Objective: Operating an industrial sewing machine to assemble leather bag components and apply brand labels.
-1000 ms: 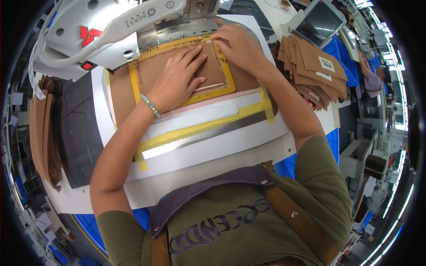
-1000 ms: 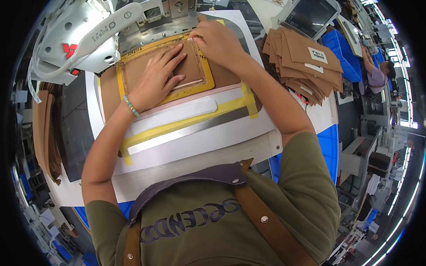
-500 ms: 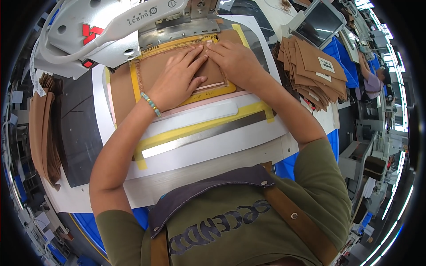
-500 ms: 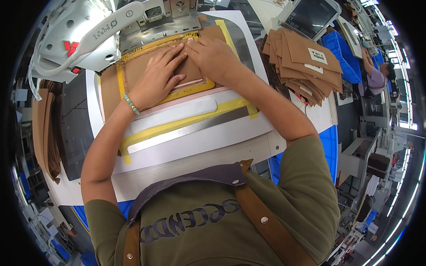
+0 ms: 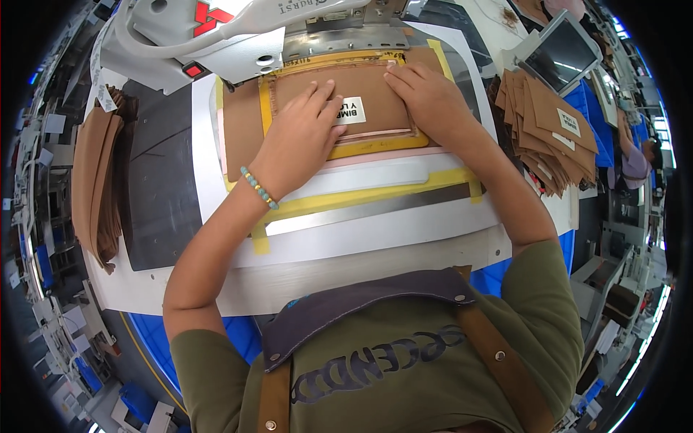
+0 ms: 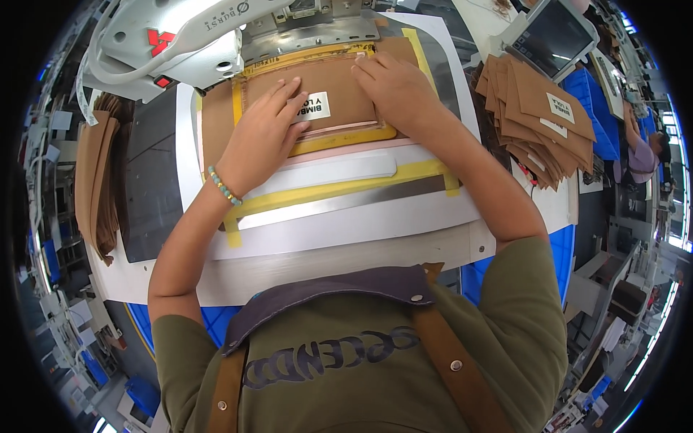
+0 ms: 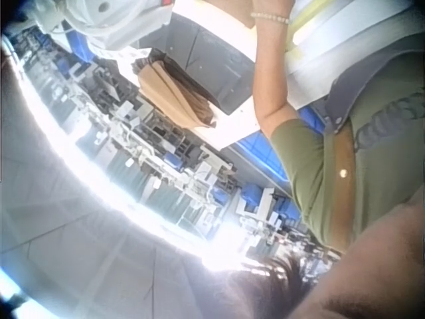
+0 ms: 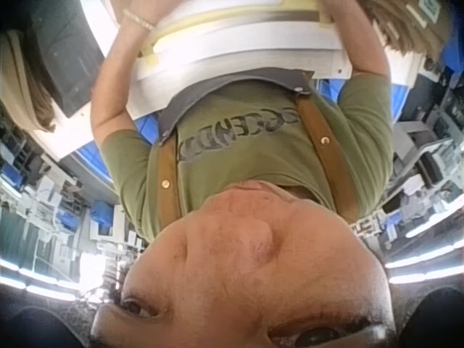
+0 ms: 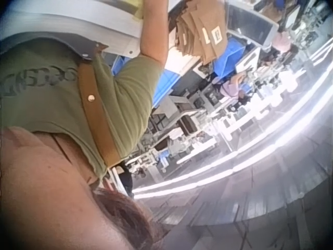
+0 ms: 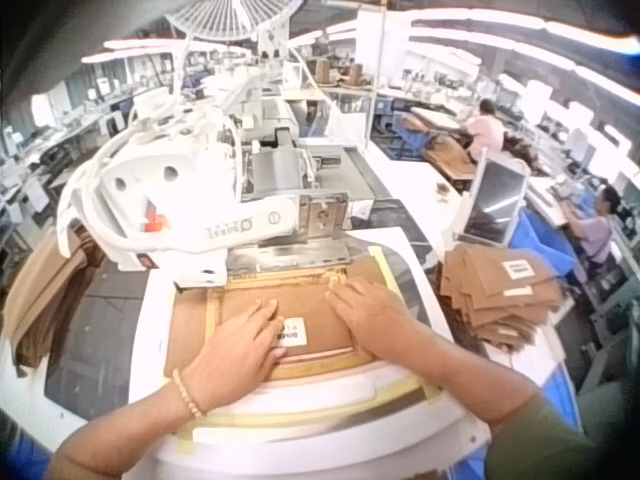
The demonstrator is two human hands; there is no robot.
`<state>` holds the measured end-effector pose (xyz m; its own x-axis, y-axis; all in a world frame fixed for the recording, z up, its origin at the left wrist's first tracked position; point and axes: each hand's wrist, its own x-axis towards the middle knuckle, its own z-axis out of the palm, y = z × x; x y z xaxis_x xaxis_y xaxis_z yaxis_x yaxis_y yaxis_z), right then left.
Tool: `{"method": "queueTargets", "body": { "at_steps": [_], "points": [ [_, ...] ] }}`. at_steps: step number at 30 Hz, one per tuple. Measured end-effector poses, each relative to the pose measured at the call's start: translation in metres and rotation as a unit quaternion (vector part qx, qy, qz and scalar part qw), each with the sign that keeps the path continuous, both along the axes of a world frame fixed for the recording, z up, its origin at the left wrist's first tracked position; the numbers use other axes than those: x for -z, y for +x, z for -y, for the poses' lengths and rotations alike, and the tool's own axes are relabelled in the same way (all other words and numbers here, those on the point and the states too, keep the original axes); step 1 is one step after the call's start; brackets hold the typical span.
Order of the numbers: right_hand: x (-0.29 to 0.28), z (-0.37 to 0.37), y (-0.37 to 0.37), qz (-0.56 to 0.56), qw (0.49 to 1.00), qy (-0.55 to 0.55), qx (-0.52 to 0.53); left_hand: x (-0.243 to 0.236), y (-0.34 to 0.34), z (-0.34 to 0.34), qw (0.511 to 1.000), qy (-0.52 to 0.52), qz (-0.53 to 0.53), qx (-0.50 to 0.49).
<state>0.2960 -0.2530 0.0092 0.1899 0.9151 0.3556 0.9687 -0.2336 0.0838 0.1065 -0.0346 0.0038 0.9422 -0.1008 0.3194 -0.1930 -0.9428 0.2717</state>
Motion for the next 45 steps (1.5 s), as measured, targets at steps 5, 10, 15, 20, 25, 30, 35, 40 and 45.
{"method": "queueTargets", "body": {
  "at_steps": [5, 10, 15, 20, 25, 30, 35, 40, 45],
  "points": [
    [-0.003, 0.001, 0.005, -0.022, 1.0, -0.007, -0.005, 0.004, -0.004, -0.006, 0.997, 0.054, 0.007, -0.051],
    [-0.006, 0.002, 0.008, -0.036, 0.999, 0.004, -0.025, 0.004, -0.005, -0.006, 0.995, 0.081, 0.011, -0.052],
    [-0.008, 0.002, 0.009, -0.036, 0.999, -0.019, -0.015, -0.001, -0.004, -0.006, 0.994, 0.093, 0.005, -0.056],
    [-0.01, 0.001, 0.01, -0.024, 0.999, -0.028, -0.023, -0.005, -0.005, -0.008, 0.993, 0.099, -0.006, -0.058],
    [-0.01, 0.002, 0.011, -0.021, 0.999, -0.029, -0.026, -0.006, -0.005, -0.008, 0.993, 0.1, -0.014, -0.058],
    [-0.011, 0.002, 0.013, -0.034, 0.998, -0.033, -0.032, -0.008, -0.004, -0.009, 0.993, 0.097, -0.017, -0.058],
    [-0.013, 0.0, 0.012, -0.046, 0.998, -0.043, -0.031, -0.006, -0.004, -0.009, 0.992, 0.101, -0.021, -0.07],
    [-0.012, -0.003, 0.009, -0.045, 0.997, -0.035, -0.044, -0.004, -0.007, -0.01, 0.992, 0.098, -0.019, -0.074],
    [-0.01, -0.017, 0.004, -0.035, 0.997, -0.016, -0.067, -0.006, -0.013, -0.013, 0.99, 0.102, -0.015, -0.091]
  ]
}}
